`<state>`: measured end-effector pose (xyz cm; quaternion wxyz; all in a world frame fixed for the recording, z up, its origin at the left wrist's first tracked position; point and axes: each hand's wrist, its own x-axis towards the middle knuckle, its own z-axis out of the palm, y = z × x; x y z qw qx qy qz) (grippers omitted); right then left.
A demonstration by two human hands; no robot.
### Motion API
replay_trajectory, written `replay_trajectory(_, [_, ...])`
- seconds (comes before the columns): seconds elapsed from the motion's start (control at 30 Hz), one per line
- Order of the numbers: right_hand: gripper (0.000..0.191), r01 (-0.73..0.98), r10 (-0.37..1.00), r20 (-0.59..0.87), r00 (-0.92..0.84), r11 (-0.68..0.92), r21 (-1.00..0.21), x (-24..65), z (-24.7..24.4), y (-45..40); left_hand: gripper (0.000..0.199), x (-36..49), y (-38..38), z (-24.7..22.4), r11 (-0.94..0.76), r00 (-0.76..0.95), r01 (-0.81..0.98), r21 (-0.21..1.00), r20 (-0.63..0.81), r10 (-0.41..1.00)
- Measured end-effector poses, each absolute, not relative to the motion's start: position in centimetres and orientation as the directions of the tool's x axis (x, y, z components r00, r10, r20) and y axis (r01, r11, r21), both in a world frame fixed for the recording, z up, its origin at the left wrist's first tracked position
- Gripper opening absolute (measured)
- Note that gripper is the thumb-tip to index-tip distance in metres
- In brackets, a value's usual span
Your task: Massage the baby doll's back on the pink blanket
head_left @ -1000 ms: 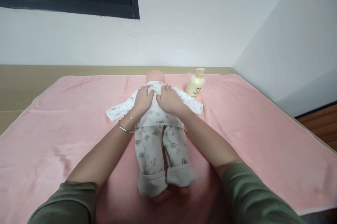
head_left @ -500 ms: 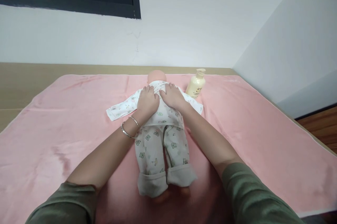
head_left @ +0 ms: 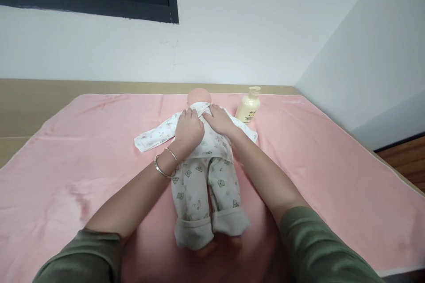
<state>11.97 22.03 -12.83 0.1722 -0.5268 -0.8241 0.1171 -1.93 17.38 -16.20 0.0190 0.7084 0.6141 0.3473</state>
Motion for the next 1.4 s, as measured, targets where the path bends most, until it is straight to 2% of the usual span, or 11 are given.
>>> replay_trajectory(0.13, [0.056, 0.849, 0.904, 0.171, -0.393, 0.428, -0.312, 11.8, -12.8, 21.6, 0.051, -2.2, 17.7, -16.1, -0.241, 0.006, 0.852, 0.465, 0.451, 0.893])
replay_trajectory(0.27, [0.061, 0.909, 0.928, 0.174, -0.329, 0.361, -0.206, 10.0, -12.7, 18.5, 0.048, -4.0, 19.0, -15.6, -0.202, -0.049, 0.777, 0.596, 0.378, 0.925])
replay_trajectory(0.4, [0.061, 0.913, 0.927, 0.187, -0.325, 0.359, -0.193, 8.7, -12.7, 16.6, 0.042, -5.2, 19.5, -15.1, -0.188, -0.061, 0.724, 0.664, 0.333, 0.941])
replay_trajectory(0.5, [0.053, 0.867, 0.912, 0.164, -0.377, 0.41, -0.283, 9.5, -12.5, 17.8, 0.044, -4.4, 18.5, -14.7, -0.142, -0.062, 0.819, 0.556, 0.331, 0.942])
replay_trajectory(0.63, [0.047, 0.826, 0.926, 0.14, -0.349, 0.375, -0.421, 11.7, -12.3, 21.1, 0.044, -1.8, 15.7, -13.9, -0.073, -0.033, 0.956, 0.284, 0.351, 0.936])
replay_trajectory(0.77, [0.046, 0.825, 0.909, 0.176, -0.378, 0.417, -0.381, 12.5, -12.3, 21.6, 0.039, -1.0, 14.7, -13.2, -0.12, 0.057, 0.978, 0.17, 0.339, 0.939])
replay_trajectory(0.83, [0.047, 0.867, 0.908, 0.194, -0.371, 0.414, -0.278, 11.8, -12.3, 20.5, 0.037, -1.7, 15.4, -12.9, -0.122, 0.049, 0.967, 0.222, 0.308, 0.95])
replay_trajectory(0.97, [0.041, 0.89, 0.876, 0.207, -0.436, 0.453, -0.041, 9.8, -12.1, 17.2, 0.039, -3.9, 17.7, -13.0, -0.031, -0.065, 0.893, 0.45, 0.196, 0.979])
replay_trajectory(1.03, [0.038, 0.882, 0.868, 0.183, -0.461, 0.472, -0.014, 9.3, -11.9, 16.3, 0.042, -4.4, 18.4, -13.5, 0.004, -0.113, 0.854, 0.52, 0.177, 0.978])
replay_trajectory(1.23, [0.046, 0.855, 0.919, 0.163, -0.36, 0.394, -0.338, 10.7, -11.5, 18.8, 0.047, -4.0, 18.8, -15.5, -0.064, -0.113, 0.879, 0.472, 0.337, 0.935])
replay_trajectory(1.4, [0.057, 0.829, 0.93, 0.185, -0.317, 0.367, -0.422, 11.6, -12.6, 21.5, 0.047, -3.8, 18.8, -16.1, -0.129, -0.096, 0.863, 0.488, 0.411, 0.907])
